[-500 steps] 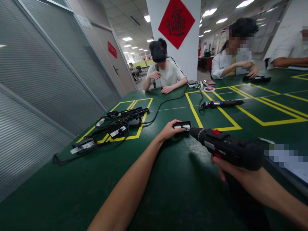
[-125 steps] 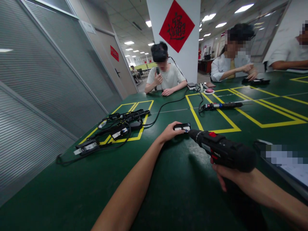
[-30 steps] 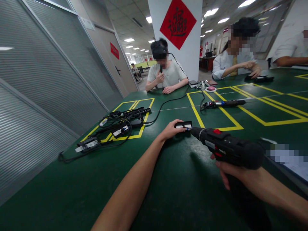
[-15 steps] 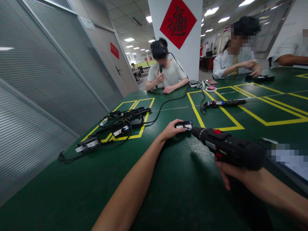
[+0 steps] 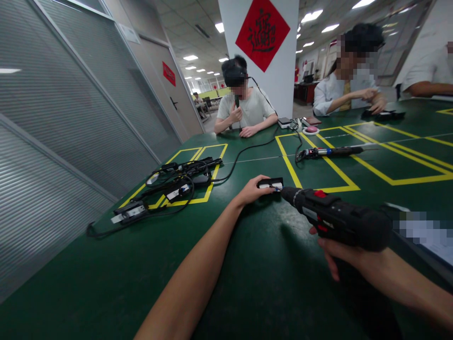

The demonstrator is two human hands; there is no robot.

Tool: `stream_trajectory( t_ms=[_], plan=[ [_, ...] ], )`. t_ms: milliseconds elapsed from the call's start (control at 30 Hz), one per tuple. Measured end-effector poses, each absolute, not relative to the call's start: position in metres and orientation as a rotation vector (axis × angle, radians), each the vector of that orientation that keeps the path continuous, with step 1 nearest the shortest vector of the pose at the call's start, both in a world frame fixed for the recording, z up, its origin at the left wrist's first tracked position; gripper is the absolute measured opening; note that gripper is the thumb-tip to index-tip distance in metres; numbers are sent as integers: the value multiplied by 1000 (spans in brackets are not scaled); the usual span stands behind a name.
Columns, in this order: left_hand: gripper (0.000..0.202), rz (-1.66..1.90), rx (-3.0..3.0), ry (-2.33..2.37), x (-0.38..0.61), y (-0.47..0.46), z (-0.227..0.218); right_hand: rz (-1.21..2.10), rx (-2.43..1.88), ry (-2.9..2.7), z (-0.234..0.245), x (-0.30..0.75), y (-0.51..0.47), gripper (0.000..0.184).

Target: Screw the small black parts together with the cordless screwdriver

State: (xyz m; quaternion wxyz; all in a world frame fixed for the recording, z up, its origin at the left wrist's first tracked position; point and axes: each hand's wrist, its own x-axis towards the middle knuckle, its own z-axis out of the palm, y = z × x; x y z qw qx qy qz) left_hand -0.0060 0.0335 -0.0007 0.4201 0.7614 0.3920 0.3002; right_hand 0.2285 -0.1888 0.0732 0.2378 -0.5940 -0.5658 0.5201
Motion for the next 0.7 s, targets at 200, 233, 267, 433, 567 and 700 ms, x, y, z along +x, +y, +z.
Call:
stream_trajectory(
  t_ms=[200,233,267,433,567,700],
  plan=[
    [55,758,1915,985,-6,33,-1,1372,-1588,-1613,74,229,-186,44],
    [55,757,1913,985,-6,33,-1,1362,-1587,-1617,75,228,-186,44],
    [55,756,1911,984,-6,33,-1,1362,-1590,-1614,76,228,-186,45],
    [54,757,1918,995,-6,34,-1,1418,-1581,-1517,77,226,-187,34],
    [54,762,1921,988,-6,35,-2,1402,-1606,-1555,76,226,-189,41],
    [53,760,1938,1002,-6,35,-2,1336,-1638,-1623,78,226,-191,45]
  ],
)
